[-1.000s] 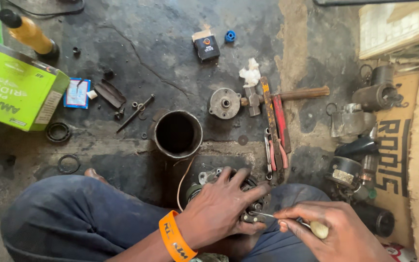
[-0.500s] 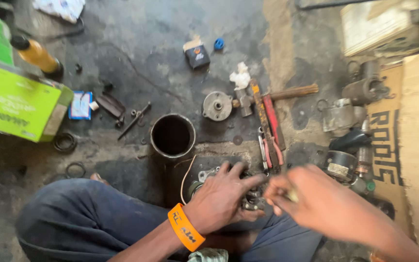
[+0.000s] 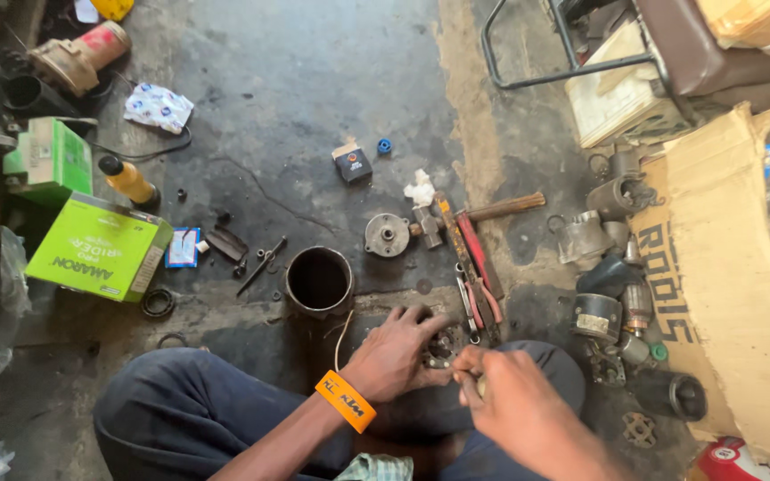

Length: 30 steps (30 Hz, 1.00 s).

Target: The person sits on the floor and uses a screwdriver to adjust and manipulate a small mechanical component, likely a starter motor or similar device. They repeatedly probe and turn internal parts while holding the component steady.

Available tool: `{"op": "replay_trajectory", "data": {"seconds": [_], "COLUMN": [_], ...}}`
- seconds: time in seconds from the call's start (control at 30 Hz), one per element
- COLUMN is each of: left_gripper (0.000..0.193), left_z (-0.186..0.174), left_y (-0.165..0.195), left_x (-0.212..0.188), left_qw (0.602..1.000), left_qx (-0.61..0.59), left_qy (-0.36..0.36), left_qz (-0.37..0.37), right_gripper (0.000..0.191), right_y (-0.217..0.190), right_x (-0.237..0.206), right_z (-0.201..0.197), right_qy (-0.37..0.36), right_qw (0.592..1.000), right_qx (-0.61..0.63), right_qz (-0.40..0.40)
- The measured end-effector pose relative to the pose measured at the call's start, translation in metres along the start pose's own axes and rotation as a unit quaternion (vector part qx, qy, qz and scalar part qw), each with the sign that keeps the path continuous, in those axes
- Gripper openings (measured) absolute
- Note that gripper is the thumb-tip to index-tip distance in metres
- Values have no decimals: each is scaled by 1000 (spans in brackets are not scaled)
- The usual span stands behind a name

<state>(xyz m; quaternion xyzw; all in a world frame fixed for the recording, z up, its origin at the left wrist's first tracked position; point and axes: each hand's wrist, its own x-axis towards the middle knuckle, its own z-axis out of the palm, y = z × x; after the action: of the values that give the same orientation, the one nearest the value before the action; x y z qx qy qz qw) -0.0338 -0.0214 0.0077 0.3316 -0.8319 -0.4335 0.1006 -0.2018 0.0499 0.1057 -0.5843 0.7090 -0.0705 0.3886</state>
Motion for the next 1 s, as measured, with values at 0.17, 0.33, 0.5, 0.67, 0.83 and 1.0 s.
{"op": "replay_trajectory", "data": {"seconds": [0.17, 0.33, 0.5, 0.67, 0.83, 1.0], "left_gripper": [84, 80, 81, 76, 72, 75], "left_z": [2, 6, 14, 11, 4, 6], "left_y": [-6, 2, 12, 8, 13, 27], "left_x": [5, 18, 29, 20, 1, -26], "left_qw": [999, 997, 997, 997, 996, 996], "left_qx": [22, 68, 80, 68, 10, -21], "left_qy": [12, 1, 5, 37, 71, 25], "left_qz": [19, -21, -20, -25, -53, -80], "right_gripper": [18, 21, 20, 28, 37, 65], "right_y": [11, 10, 29, 76, 89, 61], "right_x": [5, 14, 14, -15, -4, 16], "right_z": [10, -4, -20, -8, 20, 61], "right_qy": [17, 30, 5, 57, 248, 125], "right_qw": [1000, 999, 998, 965, 903, 940], "right_qx": [13, -22, 49, 242, 346, 315], "right_qz": [-13, -25, 27, 87, 57, -28]}}
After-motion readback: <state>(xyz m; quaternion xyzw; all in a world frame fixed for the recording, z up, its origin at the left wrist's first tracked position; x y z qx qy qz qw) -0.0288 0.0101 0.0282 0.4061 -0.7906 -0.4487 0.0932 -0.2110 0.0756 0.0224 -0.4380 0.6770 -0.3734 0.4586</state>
